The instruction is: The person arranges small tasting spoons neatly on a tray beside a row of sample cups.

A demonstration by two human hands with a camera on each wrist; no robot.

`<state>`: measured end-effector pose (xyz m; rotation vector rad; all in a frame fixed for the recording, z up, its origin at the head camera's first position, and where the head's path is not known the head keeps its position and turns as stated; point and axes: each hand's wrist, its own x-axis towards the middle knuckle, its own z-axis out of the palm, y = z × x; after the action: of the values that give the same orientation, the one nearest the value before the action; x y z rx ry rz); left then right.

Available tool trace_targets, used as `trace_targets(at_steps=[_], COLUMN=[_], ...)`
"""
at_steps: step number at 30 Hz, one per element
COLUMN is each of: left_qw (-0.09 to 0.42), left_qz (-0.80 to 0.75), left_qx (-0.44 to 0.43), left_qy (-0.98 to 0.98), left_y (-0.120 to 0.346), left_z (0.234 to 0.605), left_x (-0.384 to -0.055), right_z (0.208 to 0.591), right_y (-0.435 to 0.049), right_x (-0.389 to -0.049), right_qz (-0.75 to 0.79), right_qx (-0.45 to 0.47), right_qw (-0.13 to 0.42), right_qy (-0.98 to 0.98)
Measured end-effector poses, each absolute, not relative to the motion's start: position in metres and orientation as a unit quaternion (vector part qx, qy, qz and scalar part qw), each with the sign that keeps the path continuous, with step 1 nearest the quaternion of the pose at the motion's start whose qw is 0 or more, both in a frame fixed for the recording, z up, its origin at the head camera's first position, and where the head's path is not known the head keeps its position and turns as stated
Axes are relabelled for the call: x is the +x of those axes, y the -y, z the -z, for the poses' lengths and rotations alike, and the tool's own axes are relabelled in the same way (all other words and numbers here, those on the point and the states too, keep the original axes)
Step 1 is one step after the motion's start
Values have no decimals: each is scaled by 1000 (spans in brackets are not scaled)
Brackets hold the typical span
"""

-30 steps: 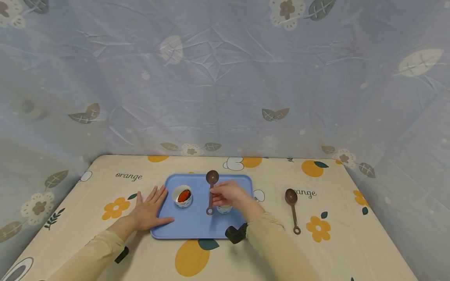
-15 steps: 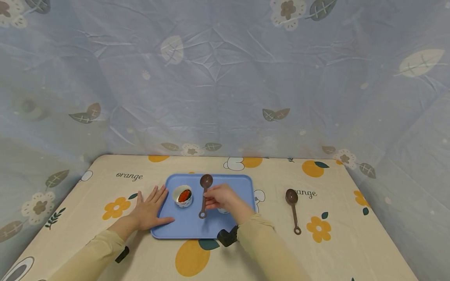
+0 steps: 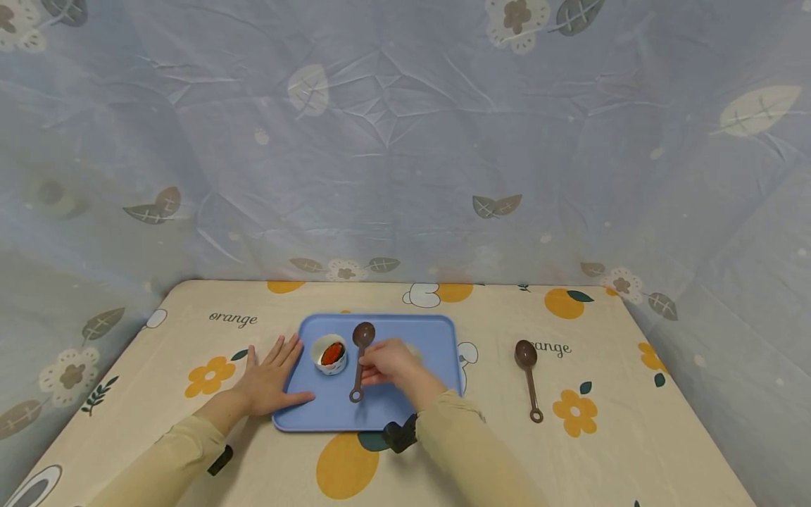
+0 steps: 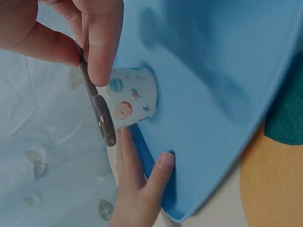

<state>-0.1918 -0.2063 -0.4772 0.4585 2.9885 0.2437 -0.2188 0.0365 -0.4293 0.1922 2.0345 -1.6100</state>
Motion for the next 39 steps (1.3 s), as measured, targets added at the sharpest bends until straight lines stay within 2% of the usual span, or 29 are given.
trace_targets(at_steps=[30,39], left_qw=[56,57], left_qz=[-80,-80], left_qx=[147,147], left_qy=[-984,-984], left_y=[208,208], left_z=[482,486], left_x=[-193,-195], right_z=[449,455], right_y=[-9,-4], right_x=[-211,-209], right_qz=[545,531], right_qx=[73,85], right_qw=[207,212], right_qy=[-809,-816])
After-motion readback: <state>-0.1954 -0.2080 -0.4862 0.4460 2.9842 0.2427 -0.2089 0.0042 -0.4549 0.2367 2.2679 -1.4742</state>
